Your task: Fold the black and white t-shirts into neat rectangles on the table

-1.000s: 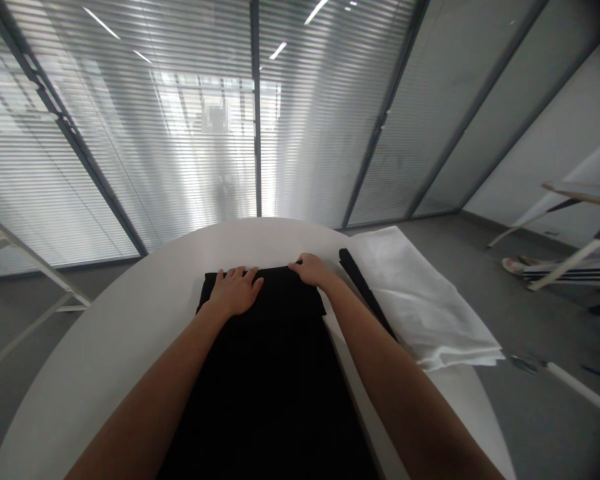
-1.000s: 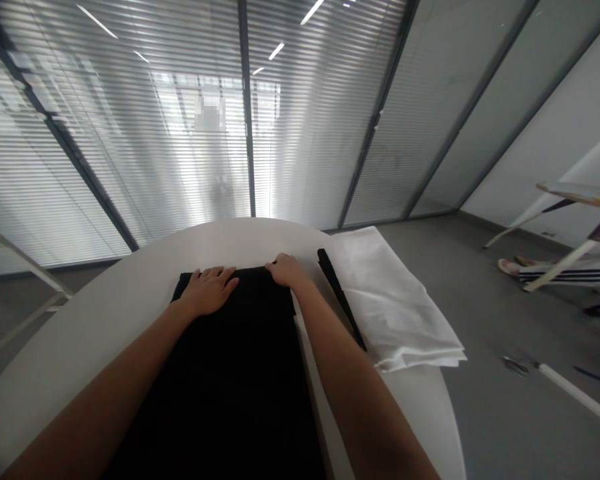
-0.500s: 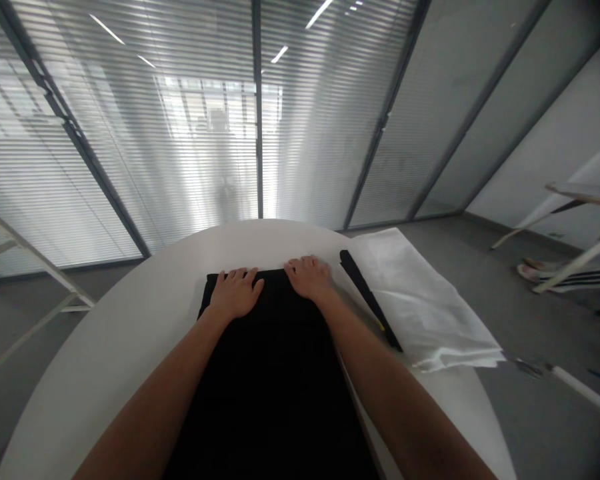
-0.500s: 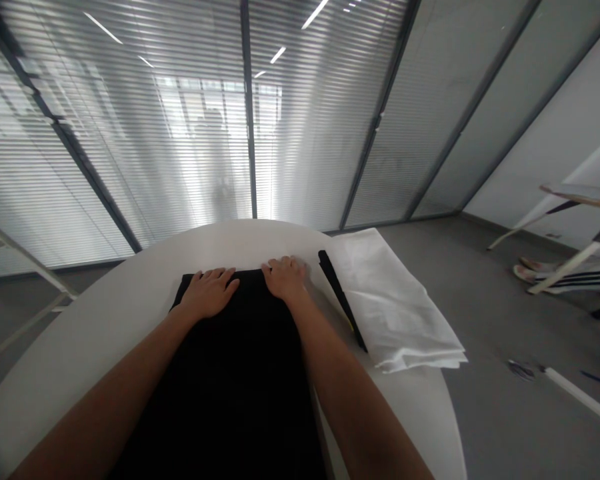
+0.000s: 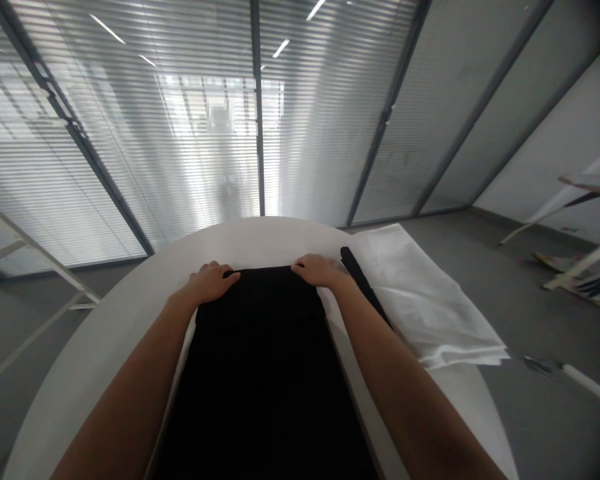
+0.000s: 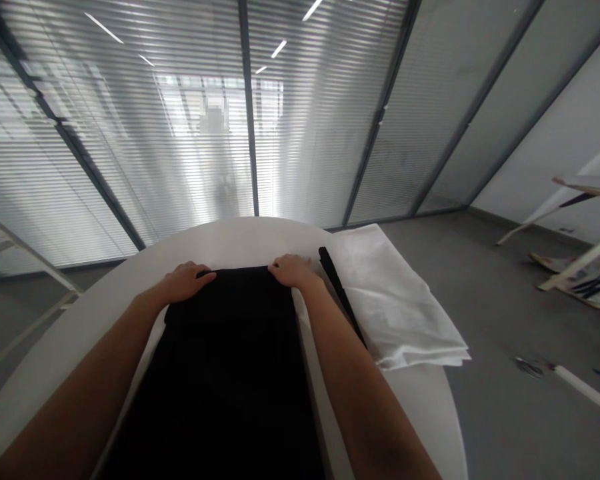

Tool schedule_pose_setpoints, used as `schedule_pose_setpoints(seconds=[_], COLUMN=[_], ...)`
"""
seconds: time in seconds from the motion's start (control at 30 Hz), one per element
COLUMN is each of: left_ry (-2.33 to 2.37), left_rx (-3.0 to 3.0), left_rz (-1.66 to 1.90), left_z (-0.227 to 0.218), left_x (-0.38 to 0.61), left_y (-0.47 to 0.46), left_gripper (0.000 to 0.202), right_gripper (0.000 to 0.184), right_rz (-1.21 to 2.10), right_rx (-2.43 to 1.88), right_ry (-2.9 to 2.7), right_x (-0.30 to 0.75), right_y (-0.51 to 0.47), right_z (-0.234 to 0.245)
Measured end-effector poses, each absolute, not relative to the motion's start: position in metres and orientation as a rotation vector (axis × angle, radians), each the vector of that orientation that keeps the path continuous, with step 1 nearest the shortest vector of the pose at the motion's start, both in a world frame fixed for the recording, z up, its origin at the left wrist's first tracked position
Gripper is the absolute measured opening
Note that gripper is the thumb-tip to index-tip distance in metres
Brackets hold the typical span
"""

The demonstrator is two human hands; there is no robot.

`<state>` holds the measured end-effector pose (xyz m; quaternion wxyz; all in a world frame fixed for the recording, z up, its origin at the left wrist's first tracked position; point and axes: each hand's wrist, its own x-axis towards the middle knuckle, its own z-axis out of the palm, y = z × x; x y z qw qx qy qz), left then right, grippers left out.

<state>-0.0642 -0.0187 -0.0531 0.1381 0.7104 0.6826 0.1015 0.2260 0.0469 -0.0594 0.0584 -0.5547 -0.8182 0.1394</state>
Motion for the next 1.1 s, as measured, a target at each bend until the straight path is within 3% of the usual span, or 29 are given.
schedule_pose_setpoints(seconds=[0.17, 0.43, 0.6, 0.8, 1.1], left_ry=[1.648, 1.689, 1.702, 1.672, 1.804], left_rx=[1.912, 1.765, 1.798, 1.668, 1.75], left_rz=[0.498, 0.529, 0.753, 1.266, 1.041], left_z=[-0.041, -0.04, -0.022, -0.002, -0.007], left_x=[-0.093, -0.108, -0.111, -0.111, -0.11], left_y=[-0.022, -0.022, -0.028, -0.032, -0.028], left_gripper=[0.04, 0.025, 0.027, 0.042, 0.037], right_gripper=[0.04, 0.029, 0.033, 0.032, 0.026], right_rz=[0.651, 0.937, 1.011, 0.745, 0.693], right_rx=[-1.472, -1.244, -1.028, -1.062, -1.048], right_ry=[-2.427, -2.333, -2.083, -1.834, -2.089], right_x=[0.228, 0.239, 0.234, 0.228, 0.235], right_y=[0.046, 0.044, 0.031, 0.027, 0.032], right_z=[-0.044, -0.03, -0.009, 0.007, 0.005])
